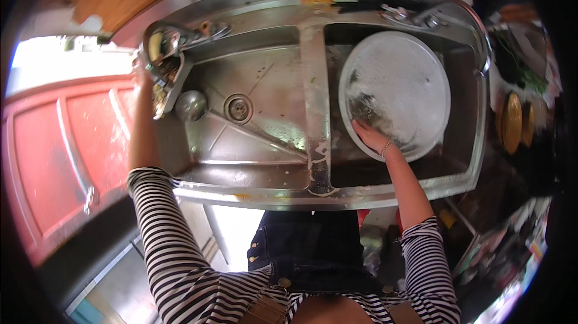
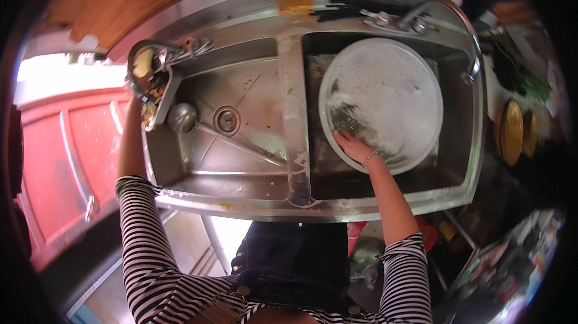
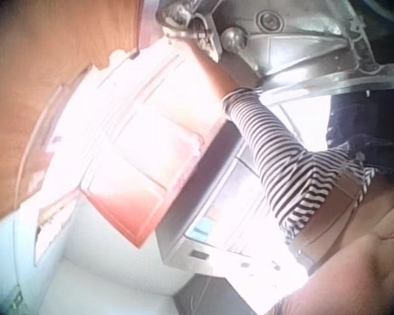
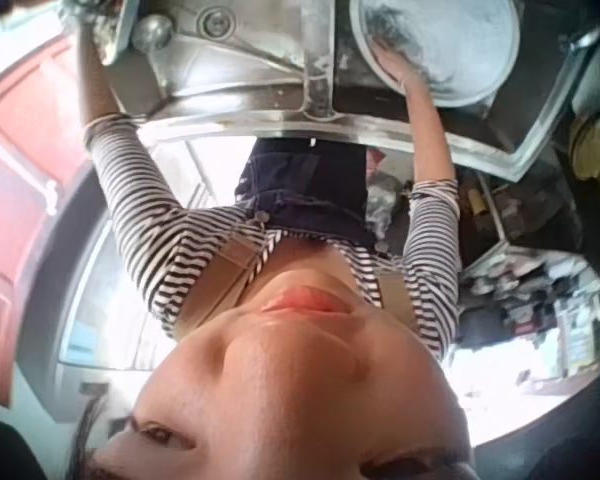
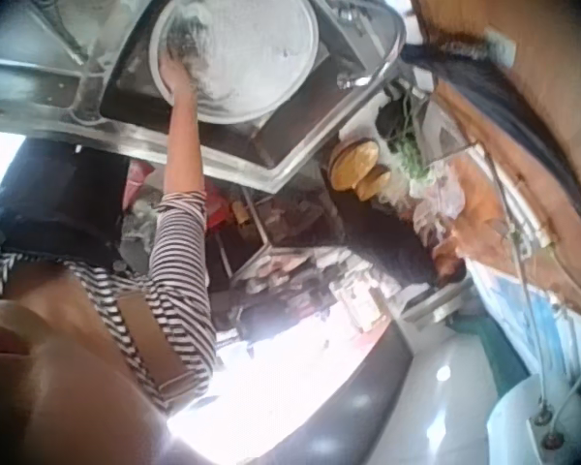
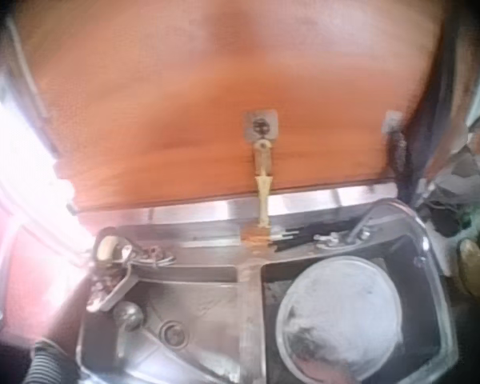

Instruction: The person collects used bowls, a small metal bowl, chopsticks, and a spoon from a dining table, carries them to the kitchen sink, and washes each item with a sponge under running water. The person then rinses the sink basin and a large white basin before placing the cleaned items aside.

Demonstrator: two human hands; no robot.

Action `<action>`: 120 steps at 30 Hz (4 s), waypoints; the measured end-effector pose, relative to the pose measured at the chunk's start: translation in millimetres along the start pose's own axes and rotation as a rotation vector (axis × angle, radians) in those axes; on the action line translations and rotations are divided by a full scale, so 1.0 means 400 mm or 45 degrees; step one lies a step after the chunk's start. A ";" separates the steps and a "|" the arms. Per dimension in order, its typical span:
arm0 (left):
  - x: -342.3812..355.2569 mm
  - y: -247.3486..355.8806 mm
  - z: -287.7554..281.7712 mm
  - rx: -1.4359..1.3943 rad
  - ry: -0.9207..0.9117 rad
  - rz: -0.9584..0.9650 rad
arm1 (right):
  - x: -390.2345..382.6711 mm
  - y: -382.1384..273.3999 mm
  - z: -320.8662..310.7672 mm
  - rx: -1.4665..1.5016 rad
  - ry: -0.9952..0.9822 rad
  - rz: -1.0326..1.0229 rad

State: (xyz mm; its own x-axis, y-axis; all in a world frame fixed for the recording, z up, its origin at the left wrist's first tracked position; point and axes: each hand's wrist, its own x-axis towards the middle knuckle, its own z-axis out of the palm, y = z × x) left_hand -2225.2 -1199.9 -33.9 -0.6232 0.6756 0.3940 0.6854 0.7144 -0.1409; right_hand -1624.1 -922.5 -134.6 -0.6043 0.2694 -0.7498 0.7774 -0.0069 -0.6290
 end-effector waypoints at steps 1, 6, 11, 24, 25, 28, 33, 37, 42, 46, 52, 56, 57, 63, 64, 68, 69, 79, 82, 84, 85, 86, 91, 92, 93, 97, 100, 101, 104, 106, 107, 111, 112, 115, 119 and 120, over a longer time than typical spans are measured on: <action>0.032 -0.032 0.036 -0.027 -0.112 0.000 | -0.023 0.004 -0.013 -0.044 -0.064 0.061; 0.118 -0.052 0.134 -0.231 -0.439 -0.099 | -0.168 0.048 -0.091 -0.797 0.021 0.251; 0.080 -0.058 0.051 -0.475 -0.322 -0.312 | -0.278 0.119 -0.202 -1.159 0.361 0.258; -0.594 0.678 -0.434 -1.569 -0.371 -1.095 | -0.144 0.318 -0.537 -0.054 1.012 0.105; -0.601 0.775 -0.454 -1.653 -0.517 -1.074 | -0.143 0.319 -0.542 0.050 0.930 0.063; -0.616 1.056 -0.487 -1.793 -0.632 -0.974 | -0.160 0.308 -0.530 0.702 0.744 0.012; -0.680 1.251 -0.505 -1.372 -0.988 -0.953 | -0.214 0.252 -0.490 0.899 0.728 0.001; -0.712 1.260 -0.453 -1.436 -0.953 -1.281 | -0.240 0.194 -0.464 1.108 0.748 -0.185; -0.705 1.291 -0.395 -1.117 -1.150 -1.091 | -0.280 0.141 -0.466 1.042 0.731 -0.143; -0.689 1.299 -0.370 -1.189 -1.239 -1.169 | -0.303 0.093 -0.461 0.954 0.652 -0.190; -0.712 1.289 -0.311 -1.311 -1.223 -1.343 | -0.330 0.035 -0.441 0.737 0.731 -0.178; -0.747 1.284 -0.253 -1.257 -1.287 -1.323 | -0.337 0.031 -0.435 0.702 0.743 -0.213; -0.754 1.280 -0.240 -1.257 -1.342 -1.265 | -0.335 0.034 -0.433 0.693 0.755 -0.220; -0.731 1.285 -0.214 -1.310 -1.253 -1.210 | -0.305 0.078 -0.454 0.720 0.817 -0.293; -0.716 1.298 -0.223 -1.280 -1.115 -1.231 | -0.300 0.089 -0.463 0.741 0.823 -0.284; -0.626 1.321 -0.261 -1.143 -0.809 -1.139 | -0.287 0.144 -0.490 0.855 0.844 -0.077; -0.603 1.318 -0.271 -1.092 -0.895 -1.117 | -0.282 0.161 -0.486 0.856 0.830 -0.045; -0.488 1.453 -0.411 -0.598 -0.730 -0.248 | -0.225 0.301 -0.452 0.885 0.938 0.124; -0.521 1.554 -0.394 -0.822 -1.041 0.003 | -0.193 0.316 -0.446 0.917 1.034 0.089; -0.570 1.603 -0.366 -0.995 -1.051 0.044 | -0.168 0.318 -0.447 0.737 1.153 -0.052; -0.597 1.615 -0.354 -1.090 -1.083 0.113 | -0.157 0.318 -0.449 0.644 1.208 -0.092; -0.623 1.617 -0.351 -1.192 -1.061 0.174 | -0.146 0.317 -0.450 0.605 1.256 -0.262; -0.662 1.652 -0.333 -1.132 -1.273 0.310 | -0.134 0.307 -0.457 0.293 1.345 -0.149; -0.650 1.690 -0.316 -1.220 -1.140 0.293 | -0.136 0.306 -0.457 0.274 1.349 -0.149; -0.639 1.741 -0.295 -1.228 -1.090 0.248 | -0.138 0.305 -0.457 0.263 1.341 -0.172; -0.643 1.809 -0.266 -1.435 -0.727 0.108 | -0.139 0.309 -0.456 0.174 1.354 -0.113; -0.648 1.795 -0.284 -1.413 -0.771 0.097 | -0.136 0.316 -0.454 0.158 1.347 -0.137; -0.643 1.791 -0.291 -1.380 -0.861 0.091 | -0.134 0.319 -0.454 0.210 1.336 -0.177; -0.591 1.838 -0.282 -1.213 -0.964 0.164 | -0.132 0.327 -0.452 0.365 1.326 -0.257; -0.586 1.859 -0.282 -1.394 -0.664 -0.019 | -0.132 0.330 -0.451 0.535 1.257 -0.210; -0.589 1.866 -0.284 -1.496 -0.490 -0.091 | -0.133 0.331 -0.450 0.649 1.185 -0.141; -0.629 1.845 -0.308 -1.375 -0.911 -0.133 | -0.132 0.337 -0.449 0.611 1.211 -0.185; -0.627 1.838 -0.312 -1.459 -0.895 -0.156 | -0.132 0.338 -0.450 0.681 1.190 -0.228; -0.560 1.872 -0.286 -1.601 -0.664 -0.125 | -0.126 0.346 -0.452 0.838 1.153 -0.294; -0.515 1.917 -0.262 -1.606 -0.525 -0.348 | -0.118 0.364 -0.453 0.773 1.108 -0.323; -0.525 1.914 -0.267 -1.513 -0.831 -0.307 | -0.116 0.367 -0.452 0.773 1.119 -0.308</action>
State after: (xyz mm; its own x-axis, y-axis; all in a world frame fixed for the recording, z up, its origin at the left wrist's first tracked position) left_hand -1529.4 -814.5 -127.6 -0.6072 0.7564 -0.2431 0.2368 0.4643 0.8534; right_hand -1450.4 -761.8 -154.8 -0.2066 0.9188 -0.3363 0.2935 -0.2697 -0.9171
